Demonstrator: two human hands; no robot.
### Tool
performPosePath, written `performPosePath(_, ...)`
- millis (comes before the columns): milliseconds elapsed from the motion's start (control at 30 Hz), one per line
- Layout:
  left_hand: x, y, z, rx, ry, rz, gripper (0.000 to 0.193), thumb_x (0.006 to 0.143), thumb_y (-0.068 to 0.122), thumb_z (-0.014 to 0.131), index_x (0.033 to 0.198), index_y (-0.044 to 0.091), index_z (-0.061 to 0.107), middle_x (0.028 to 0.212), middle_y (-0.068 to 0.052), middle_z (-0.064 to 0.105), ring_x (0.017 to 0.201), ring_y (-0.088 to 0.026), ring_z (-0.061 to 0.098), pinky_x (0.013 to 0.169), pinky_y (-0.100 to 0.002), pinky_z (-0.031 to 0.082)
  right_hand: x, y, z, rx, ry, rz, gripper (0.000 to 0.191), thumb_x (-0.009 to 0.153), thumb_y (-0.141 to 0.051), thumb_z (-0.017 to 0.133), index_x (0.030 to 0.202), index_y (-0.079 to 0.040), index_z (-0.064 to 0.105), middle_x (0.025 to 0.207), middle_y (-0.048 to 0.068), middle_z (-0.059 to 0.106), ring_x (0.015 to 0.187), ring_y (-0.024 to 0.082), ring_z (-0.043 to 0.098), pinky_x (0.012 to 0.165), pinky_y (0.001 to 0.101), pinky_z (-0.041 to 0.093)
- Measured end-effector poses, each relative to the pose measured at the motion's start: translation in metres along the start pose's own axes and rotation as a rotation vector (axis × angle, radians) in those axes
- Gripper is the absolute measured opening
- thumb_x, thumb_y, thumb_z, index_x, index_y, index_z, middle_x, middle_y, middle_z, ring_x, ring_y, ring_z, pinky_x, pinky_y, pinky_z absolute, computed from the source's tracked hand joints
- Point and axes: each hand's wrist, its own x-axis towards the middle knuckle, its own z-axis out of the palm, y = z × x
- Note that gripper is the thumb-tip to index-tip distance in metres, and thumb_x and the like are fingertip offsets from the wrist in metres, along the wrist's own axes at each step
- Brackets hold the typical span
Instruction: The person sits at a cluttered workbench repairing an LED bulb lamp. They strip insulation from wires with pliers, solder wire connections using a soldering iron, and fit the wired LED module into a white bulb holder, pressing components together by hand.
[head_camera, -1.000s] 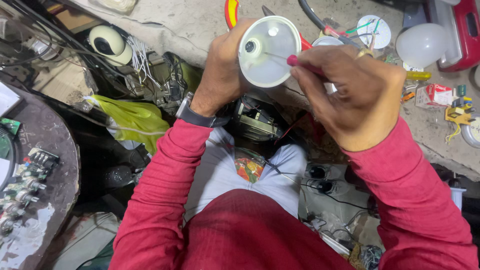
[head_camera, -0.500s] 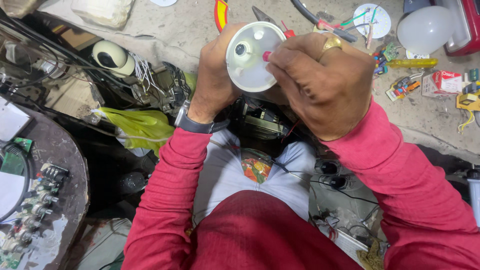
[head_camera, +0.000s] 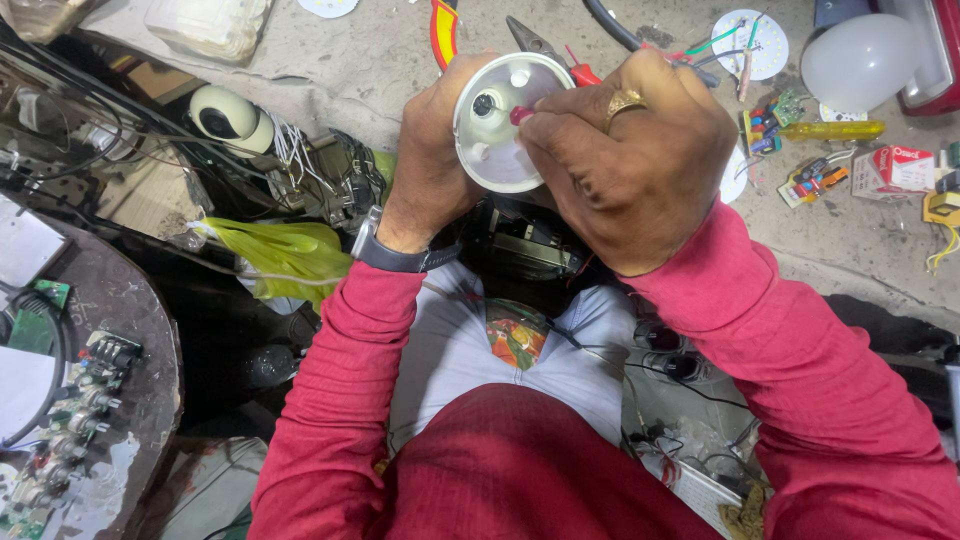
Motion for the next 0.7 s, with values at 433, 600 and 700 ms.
performPosePath(433,0.0017,-0.0058,-0.0038,-0.007,-0.025,0.079,0.048,0.096,0.009,0.084,0.134,0.006,0.054,0.119,-0.012,0.071,0.107,-0.033,0.074,0.118,-0.038,0.048,0.0028,0.0015,0.0042,0.014,-0.019,0.009,0.012,0.089,-0.010,0.083,0.096,-0.013,0.074,0.101,-0.003,0.074,0.088,0.021,0.058,0.075,0.0371,0.041)
performPosePath(600,0.0034,-0.0052,-0.0066,-0.003,-0.053,0.067,0.045,0.095,0.007,0.083,0.131,0.006,0.056,0.114,-0.012,0.071,0.106,-0.033,0.074,0.123,-0.040,0.045,0.0054,0.0002,0.0046,-0.004,-0.038,-0.026,0.011,0.090,-0.010,0.080,0.099,-0.013,0.074,0.104,-0.001,0.074,0.088,0.020,0.061,0.073,0.0362,0.043)
performPosePath(700,0.0037,-0.0043,-0.0064,-0.028,-0.041,0.047,0.046,0.095,0.009,0.084,0.131,0.005,0.056,0.118,-0.012,0.071,0.107,-0.033,0.075,0.121,-0.041,0.046,0.0062,-0.0021,0.0053,0.004,-0.034,-0.029,0.010,0.090,-0.006,0.075,0.098,-0.011,0.073,0.106,0.000,0.073,0.092,0.020,0.063,0.075,0.0360,0.046)
